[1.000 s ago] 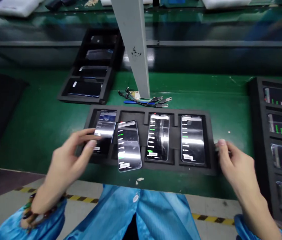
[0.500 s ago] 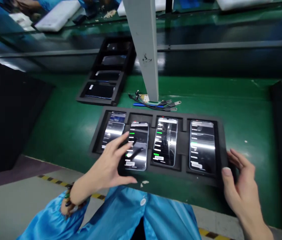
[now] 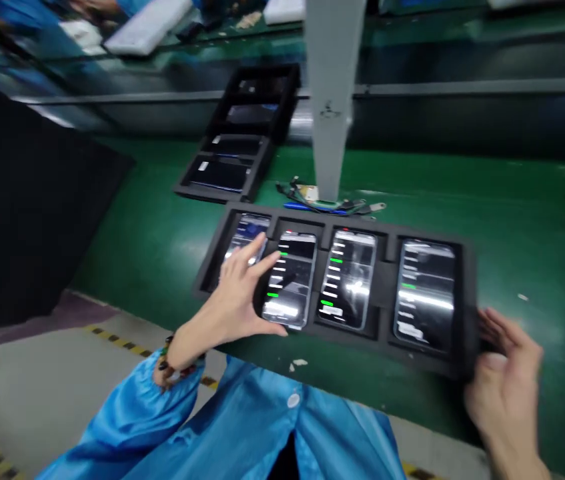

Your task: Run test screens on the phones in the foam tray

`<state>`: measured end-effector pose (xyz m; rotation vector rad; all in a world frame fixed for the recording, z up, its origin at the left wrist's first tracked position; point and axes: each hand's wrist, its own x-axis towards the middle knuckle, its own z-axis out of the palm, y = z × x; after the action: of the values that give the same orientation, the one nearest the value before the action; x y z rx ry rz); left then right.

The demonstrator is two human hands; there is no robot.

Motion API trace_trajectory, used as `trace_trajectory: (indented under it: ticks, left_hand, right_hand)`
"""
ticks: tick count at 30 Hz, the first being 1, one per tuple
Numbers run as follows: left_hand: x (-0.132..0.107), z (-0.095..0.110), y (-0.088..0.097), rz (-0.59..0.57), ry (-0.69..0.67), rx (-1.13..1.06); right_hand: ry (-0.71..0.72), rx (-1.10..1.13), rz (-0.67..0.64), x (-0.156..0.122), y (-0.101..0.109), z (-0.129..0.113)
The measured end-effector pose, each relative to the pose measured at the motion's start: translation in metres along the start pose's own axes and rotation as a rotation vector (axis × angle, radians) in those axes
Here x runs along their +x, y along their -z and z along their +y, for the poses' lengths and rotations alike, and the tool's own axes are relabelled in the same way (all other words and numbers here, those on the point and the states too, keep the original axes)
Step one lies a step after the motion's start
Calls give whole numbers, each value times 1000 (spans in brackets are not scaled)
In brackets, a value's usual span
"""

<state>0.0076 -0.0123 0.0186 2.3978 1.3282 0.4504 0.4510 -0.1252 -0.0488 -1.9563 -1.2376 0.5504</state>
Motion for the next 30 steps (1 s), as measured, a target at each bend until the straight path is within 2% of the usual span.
trace_trajectory:
  ticks: [5, 8, 10, 12, 15, 18, 20, 23, 27, 30]
  left_hand:
    - [13, -10, -2, 192, 35, 52]
    - [13, -22, 5, 248, -1, 37]
    - [8, -33, 15, 299, 31, 41]
    - [0, -48, 23, 357, 145, 43]
    - [-11, -70, 28, 456, 423, -71]
    - [-15, -83, 22, 415, 574, -208]
    - [-14, -86, 18, 349, 529, -196]
    - [-12, -85, 15, 278, 381, -73]
    - [-19, -83, 20, 267, 261, 34]
    - [-18, -75, 22, 311, 132, 92]
  right_hand:
    - [117, 55, 27, -1, -4, 5]
    - [131, 51, 40, 0, -4, 4]
    - [154, 57, 46, 1, -4, 2]
    - [189, 70, 49, 4, -4, -3]
    - [252, 38, 43, 14, -3, -15]
    - [336, -42, -17, 26, -3, -29]
    - [387, -100, -82, 32, -3, -36]
    - [423, -166, -151, 36, -1, -36]
    - [485, -193, -142, 34, 5, -30]
    - [587, -164, -96, 31, 0, -42]
